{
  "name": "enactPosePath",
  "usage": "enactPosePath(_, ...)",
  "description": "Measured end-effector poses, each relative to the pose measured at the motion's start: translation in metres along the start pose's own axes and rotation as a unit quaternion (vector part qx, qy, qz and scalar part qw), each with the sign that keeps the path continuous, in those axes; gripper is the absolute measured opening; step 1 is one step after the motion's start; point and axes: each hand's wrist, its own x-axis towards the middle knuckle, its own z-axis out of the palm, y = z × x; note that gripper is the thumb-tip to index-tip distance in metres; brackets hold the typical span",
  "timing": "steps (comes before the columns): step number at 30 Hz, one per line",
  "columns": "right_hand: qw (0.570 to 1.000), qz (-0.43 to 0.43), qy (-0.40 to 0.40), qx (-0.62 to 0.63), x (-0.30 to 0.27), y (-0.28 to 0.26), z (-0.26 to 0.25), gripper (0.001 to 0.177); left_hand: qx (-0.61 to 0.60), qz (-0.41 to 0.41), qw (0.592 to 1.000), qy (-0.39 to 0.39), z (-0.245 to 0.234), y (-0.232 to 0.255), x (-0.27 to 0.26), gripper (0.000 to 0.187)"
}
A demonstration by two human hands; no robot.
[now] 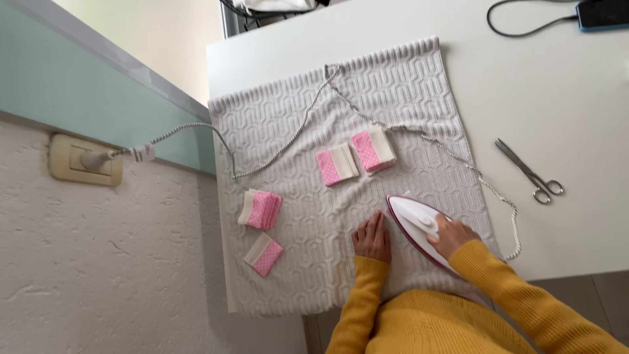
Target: Ironing small pieces of pink and white fabric on a table.
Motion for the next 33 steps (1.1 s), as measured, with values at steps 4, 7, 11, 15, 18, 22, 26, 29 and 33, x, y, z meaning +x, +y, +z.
enactPosePath(4, 1.0, 0.015, -0.004, -0.001, 0.01, 0.003, 0.014, 0.05, 0.016, -0.004, 1.0, 0.004, -0.003, 0.004, -0.004, 0.044)
enactPosePath(7, 1.0, -0.022, -0.007, 0.009, 0.007, 0.001, 0.006, 0.044, -0.001, -0.007, 1.0, -0.006, -0.006, 0.004, 0.001, 0.044)
enactPosePath(11, 0.999, -0.008, -0.031, -0.012, 0.001, -0.006, -0.003, 0.047, 0.006, -0.007, 1.0, 0.008, -0.001, 0.0, -0.001, 0.046)
enactPosePath(15, 0.999, -0.031, 0.009, -0.017, -0.002, -0.013, -0.006, 0.044, -0.011, -0.014, 1.0, -0.006, -0.013, 0.009, 0.002, 0.047)
enactPosePath(18, 1.0, -0.024, 0.008, -0.017, -0.012, 0.009, 0.009, 0.048, -0.014, -0.016, 1.0, -0.01, -0.005, 0.002, 0.001, 0.05)
enactPosePath(22, 1.0, -0.017, -0.012, -0.012, -0.009, 0.026, 0.025, 0.042, 0.013, -0.001, 1.0, -0.013, 0.002, 0.001, -0.004, 0.051)
enactPosePath(26, 1.0, 0.013, -0.007, 0.017, -0.001, 0.011, -0.005, 0.047, 0.054, 0.031, 0.998, -0.012, 0.004, 0.001, -0.002, 0.049)
enactPosePath(29, 0.998, 0.055, 0.018, 0.039, 0.0, 0.015, -0.006, 0.046, 0.072, 0.045, 0.995, -0.046, -0.005, 0.004, -0.002, 0.054)
enactPosePath(33, 0.998, 0.048, 0.038, 0.033, 0.015, 0.032, 0.004, 0.05, 0.077, 0.048, 0.996, -0.017, 0.0, 0.003, 0.002, 0.055)
